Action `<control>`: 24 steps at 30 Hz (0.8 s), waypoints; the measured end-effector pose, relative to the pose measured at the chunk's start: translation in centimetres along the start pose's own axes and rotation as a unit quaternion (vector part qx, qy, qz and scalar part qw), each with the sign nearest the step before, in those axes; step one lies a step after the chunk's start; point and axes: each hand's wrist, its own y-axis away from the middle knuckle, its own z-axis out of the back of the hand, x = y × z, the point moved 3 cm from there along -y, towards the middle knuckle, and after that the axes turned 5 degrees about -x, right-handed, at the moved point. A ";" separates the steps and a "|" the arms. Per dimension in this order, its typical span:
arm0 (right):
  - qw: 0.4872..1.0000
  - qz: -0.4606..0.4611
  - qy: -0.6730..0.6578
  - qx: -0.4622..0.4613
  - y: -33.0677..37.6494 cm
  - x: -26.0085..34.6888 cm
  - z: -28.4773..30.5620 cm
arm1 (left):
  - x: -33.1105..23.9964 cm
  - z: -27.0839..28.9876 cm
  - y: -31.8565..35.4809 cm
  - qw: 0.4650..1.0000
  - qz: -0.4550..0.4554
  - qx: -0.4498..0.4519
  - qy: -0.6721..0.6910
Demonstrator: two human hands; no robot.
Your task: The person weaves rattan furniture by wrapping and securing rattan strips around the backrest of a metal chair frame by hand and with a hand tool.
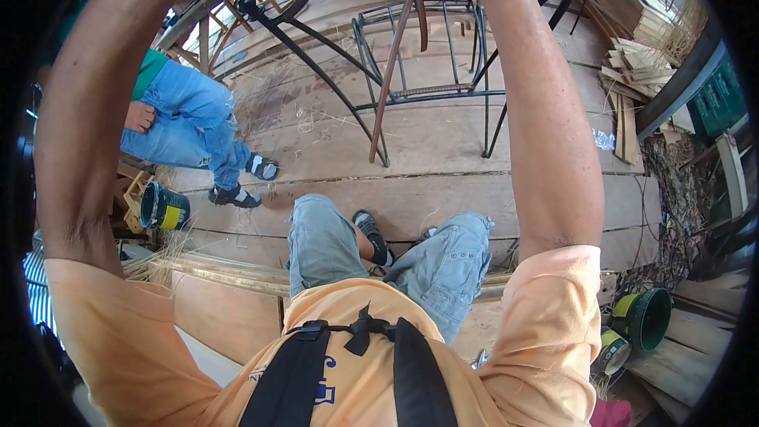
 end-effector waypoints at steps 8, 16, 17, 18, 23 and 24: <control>0.984 0.109 0.140 -0.008 -2.4 2.5 -1.8 | 1.8 1.1 2.4 0.996 0.066 0.066 -0.003; 0.992 0.062 -0.001 -0.110 -1.0 2.3 -1.9 | 3.3 -3.9 3.0 0.954 -0.065 -0.056 0.286; 0.988 0.078 -0.011 -0.132 -1.0 2.4 -1.8 | 3.8 -4.0 2.8 0.954 -0.063 -0.061 0.287; 0.990 0.073 0.070 -0.100 -1.3 1.7 -1.9 | 3.5 -4.3 2.3 0.946 -0.085 -0.087 0.300; 0.993 0.035 0.087 -0.069 -1.1 0.7 -1.7 | 2.6 -5.5 2.8 0.914 -0.085 -0.167 0.360; 0.994 0.029 0.077 -0.075 -0.9 1.1 -1.3 | 2.7 -5.9 2.4 0.919 -0.082 -0.166 0.349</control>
